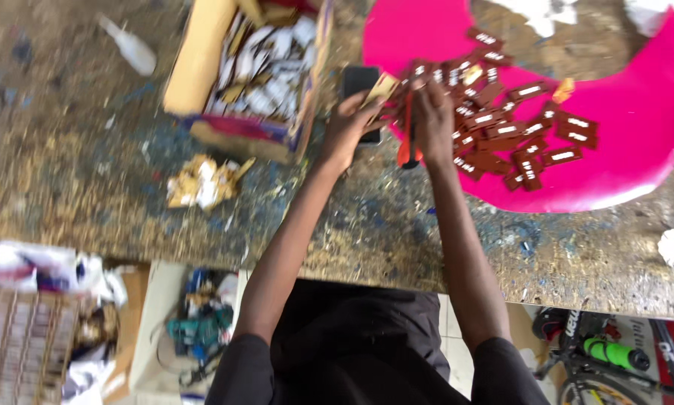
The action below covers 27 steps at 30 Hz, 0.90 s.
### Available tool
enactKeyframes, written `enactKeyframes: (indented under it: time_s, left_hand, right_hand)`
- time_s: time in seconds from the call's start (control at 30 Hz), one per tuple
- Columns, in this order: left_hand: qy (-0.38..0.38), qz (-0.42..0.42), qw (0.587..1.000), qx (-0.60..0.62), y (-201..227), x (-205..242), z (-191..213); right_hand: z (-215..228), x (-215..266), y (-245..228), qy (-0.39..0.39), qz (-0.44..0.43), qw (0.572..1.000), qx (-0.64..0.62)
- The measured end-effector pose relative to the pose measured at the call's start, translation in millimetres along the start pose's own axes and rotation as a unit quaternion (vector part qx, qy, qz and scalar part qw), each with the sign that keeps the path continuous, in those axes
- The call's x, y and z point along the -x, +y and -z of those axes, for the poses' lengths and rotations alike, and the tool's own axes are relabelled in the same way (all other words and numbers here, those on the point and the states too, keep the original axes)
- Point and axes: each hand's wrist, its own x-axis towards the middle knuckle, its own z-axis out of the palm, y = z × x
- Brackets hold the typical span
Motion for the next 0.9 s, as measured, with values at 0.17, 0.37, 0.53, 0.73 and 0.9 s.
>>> enactKeyframes:
  time_s: [0.17,0.37,0.53,0.73,0.9]
  left_hand:
    - [0.062,0.035,0.997,-0.02,-19.5,-3.5,24.8]
    - [0.067,0.014,0.996,-0.06,-13.8,-0.6,35.2]
    - [0.103,-0.018,0.994,-0.032,-18.0,-8.6,36.0]
    - [0.082,-0.036,0.996,-0.003,-12.0,-1.9,31.0]
    - [0.085,-0.027,0.996,0.011,-6.7,-1.4,32.0]
  right_hand:
    - [2.1,2.6,26.8,-0.047,-0.015,0.999,-0.006]
    - [-2.1,7.8,-0.8,-0.079,0.026,0.994,0.064]
    - [-8.6,12.0,5.6,-0.109,0.031,0.985,0.128]
    - [-10.6,13.5,16.9,-0.101,0.073,0.976,0.177]
    - [-8.3,13.7,32.7,-0.082,0.082,0.976,0.185]
